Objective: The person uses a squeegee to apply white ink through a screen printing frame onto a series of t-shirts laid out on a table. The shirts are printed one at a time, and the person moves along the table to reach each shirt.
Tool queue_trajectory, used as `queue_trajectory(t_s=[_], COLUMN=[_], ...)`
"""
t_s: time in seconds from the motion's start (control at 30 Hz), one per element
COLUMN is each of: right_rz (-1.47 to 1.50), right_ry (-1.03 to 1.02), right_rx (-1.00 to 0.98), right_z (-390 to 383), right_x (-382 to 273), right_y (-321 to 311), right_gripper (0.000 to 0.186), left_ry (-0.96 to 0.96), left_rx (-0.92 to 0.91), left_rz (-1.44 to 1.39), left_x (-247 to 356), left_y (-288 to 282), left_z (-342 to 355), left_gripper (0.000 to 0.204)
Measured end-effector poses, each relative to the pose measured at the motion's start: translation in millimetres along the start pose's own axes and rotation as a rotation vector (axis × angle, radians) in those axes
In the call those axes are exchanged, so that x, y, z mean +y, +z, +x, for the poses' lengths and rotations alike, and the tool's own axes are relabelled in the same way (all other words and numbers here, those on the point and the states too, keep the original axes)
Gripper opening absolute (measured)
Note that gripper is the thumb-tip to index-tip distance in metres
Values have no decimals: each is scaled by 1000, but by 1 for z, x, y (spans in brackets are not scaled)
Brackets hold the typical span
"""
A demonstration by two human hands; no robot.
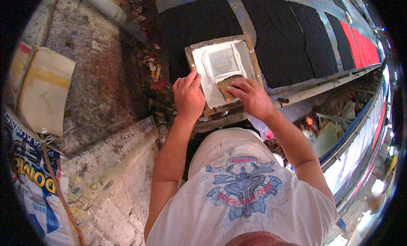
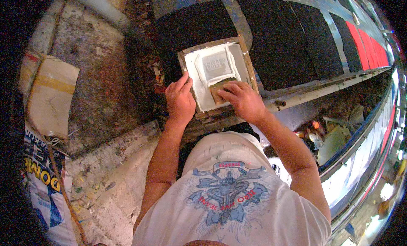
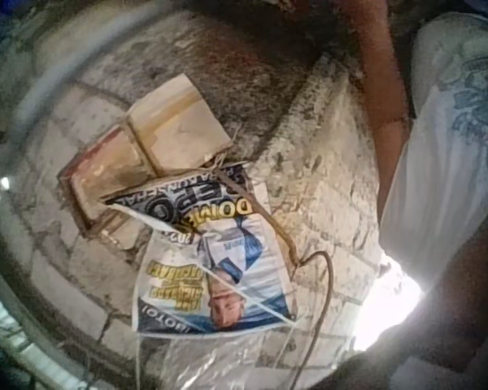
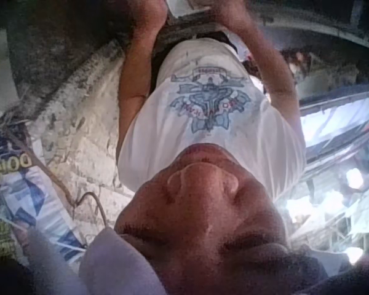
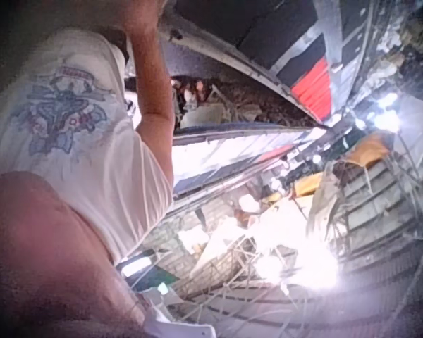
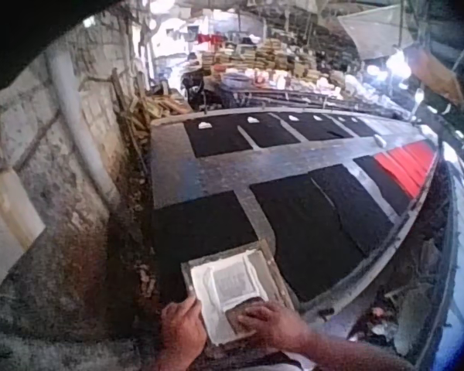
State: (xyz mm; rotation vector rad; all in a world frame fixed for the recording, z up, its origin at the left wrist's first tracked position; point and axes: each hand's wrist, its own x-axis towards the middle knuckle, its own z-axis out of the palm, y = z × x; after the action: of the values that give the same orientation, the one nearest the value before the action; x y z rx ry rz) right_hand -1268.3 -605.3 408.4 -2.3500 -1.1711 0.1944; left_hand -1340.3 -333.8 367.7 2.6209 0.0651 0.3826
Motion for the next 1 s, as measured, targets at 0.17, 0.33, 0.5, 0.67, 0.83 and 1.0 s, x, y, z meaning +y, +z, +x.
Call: queue_trajectory(t_s=[0.17, 0.33, 0.5, 0.67, 0.83, 1.0], right_rz=[-11, 35, -66, -76, -103, 57], right_ry=[-16, 30, 17, -91, -159, -133], right_rx=[4, -112, -81, -106, -142, -324], right_z=[48, 98, 124, 104, 48, 21], right_x=[29, 51, 59, 61, 35, 19], right_y=[-9, -26, -34, -32, -27, -45], right_gripper=[57, 58, 58, 61, 59, 60], left_ry=[-27, -47, -91, -73, -101, -114], left_rx=[-10, 28, 37, 69, 48, 12], left_rz=[20, 55, 72, 66, 79, 97], left_x=[11, 19, 26, 26, 26, 25], left_y=[0, 0, 6, 12, 11, 9], left_z=[5, 4, 5, 15, 8, -4], left_gripper=[36, 35, 33, 35, 35, 36])
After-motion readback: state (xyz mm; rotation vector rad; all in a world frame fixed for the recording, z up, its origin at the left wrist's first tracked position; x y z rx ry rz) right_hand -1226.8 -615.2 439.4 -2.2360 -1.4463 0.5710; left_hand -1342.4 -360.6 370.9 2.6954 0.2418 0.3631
